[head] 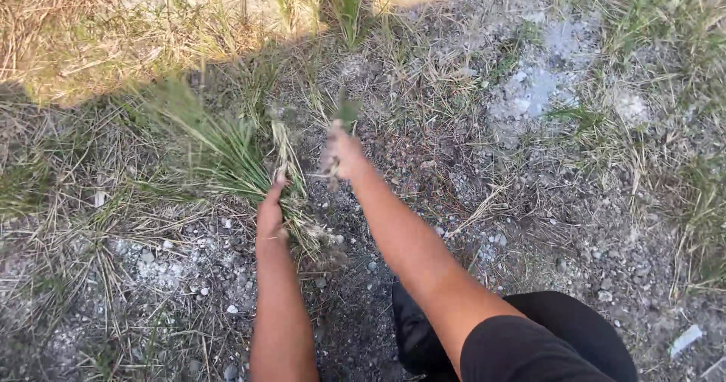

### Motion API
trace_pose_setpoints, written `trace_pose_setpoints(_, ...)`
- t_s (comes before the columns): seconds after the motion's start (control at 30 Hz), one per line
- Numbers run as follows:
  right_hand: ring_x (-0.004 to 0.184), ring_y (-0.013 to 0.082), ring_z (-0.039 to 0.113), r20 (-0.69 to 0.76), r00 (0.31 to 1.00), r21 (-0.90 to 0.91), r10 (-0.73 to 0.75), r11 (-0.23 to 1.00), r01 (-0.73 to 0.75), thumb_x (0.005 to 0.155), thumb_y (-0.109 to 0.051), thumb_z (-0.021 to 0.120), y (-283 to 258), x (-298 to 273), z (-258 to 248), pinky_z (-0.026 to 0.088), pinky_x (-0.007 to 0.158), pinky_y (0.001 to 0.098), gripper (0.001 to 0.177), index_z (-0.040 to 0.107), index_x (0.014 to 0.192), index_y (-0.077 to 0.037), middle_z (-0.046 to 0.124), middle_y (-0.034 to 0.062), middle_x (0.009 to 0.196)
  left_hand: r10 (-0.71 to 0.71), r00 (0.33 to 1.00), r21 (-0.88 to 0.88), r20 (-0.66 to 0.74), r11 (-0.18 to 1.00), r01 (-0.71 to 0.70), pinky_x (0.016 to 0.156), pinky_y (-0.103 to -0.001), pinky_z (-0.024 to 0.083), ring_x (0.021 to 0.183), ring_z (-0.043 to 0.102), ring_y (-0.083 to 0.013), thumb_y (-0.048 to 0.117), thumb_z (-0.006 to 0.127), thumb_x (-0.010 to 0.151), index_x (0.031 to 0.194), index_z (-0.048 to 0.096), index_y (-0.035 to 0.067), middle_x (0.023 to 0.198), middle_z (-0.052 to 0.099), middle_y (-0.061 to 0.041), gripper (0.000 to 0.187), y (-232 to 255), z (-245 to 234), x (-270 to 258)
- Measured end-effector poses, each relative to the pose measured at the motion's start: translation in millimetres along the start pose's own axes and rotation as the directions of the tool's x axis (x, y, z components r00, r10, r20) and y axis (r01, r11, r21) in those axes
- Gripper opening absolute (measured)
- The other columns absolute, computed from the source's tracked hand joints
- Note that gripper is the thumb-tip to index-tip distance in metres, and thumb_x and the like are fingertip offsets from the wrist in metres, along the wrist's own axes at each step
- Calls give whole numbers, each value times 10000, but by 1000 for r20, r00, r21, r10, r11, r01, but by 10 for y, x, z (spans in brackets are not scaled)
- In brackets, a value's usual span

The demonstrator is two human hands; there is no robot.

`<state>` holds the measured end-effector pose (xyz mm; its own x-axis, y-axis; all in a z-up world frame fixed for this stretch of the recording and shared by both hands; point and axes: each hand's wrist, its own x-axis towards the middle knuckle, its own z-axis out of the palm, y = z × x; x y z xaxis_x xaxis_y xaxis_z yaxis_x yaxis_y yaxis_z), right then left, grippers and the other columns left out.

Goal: Gathering pulled or cut grass into a bucket and carrying it to a waste pile.

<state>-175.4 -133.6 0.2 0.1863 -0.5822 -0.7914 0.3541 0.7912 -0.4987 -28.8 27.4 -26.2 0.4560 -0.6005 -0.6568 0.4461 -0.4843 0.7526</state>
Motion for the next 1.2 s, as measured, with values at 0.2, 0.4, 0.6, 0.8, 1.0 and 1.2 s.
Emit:
trace_pose_setpoints(0.2,1334,408,487,481,799,-866,-360,-55,497,1027,-630,290,1171,-662,752,368,1148,541,717,402,1576,-183,529,233,1429,116,970,-452,213,892,-8,1239,-526,256,1519,360,-350,704,583,861,1539,438,83,1611,453,-138,930,-218,-396,68)
trace_pose_setpoints(0.4,1592,356,-70,665,743,-706,79,394,589,1035,-710,188,1649,-12,584,43,1251,492,857,37,1625,-107,-48,186,1725,176,934,-383,310,923,-47,1224,-405,254,1522,337,-241,567,652,882,1556,403,140,1636,406,-54,836,-290,-682,151)
trace_pose_setpoints(0.6,991,213,769,706,708,-595,7,548,588,1078,-364,429,283,-63,410,632,799,341,446,613,1401,-118,750,132,1212,-30,983,-528,-179,846,-71,1080,-500,491,1319,581,-350,366,743,795,1399,594,18,1444,615,-190,713,-445,-742,490)
trace_pose_setpoints(0.8,1198,243,640,445,567,-824,-693,-70,562,920,-296,652,-552,596,-624,540,1060,408,460,651,1365,-178,641,134,1307,-87,924,-432,-371,897,-89,1046,-454,454,1199,594,-247,355,755,851,1327,604,44,1307,639,-106,589,-506,-690,764)
trace_pose_setpoints(1.0,1372,498,210,618,583,-780,-527,-504,371,719,-658,819,-454,566,-488,147,1070,680,905,563,1424,-152,243,202,1528,-24,910,-372,-414,917,-145,941,-419,469,981,593,-232,287,755,849,1125,693,-43,1080,690,-111,435,-604,-580,875)
trace_pose_setpoints(1.2,1321,382,376,624,391,-775,-677,-473,418,853,-519,779,-242,905,-244,279,1100,576,547,719,1285,-190,473,128,1397,-12,886,-288,-463,948,-137,789,-412,469,837,553,-217,288,750,882,997,721,-63,938,677,-89,371,-711,-590,968)
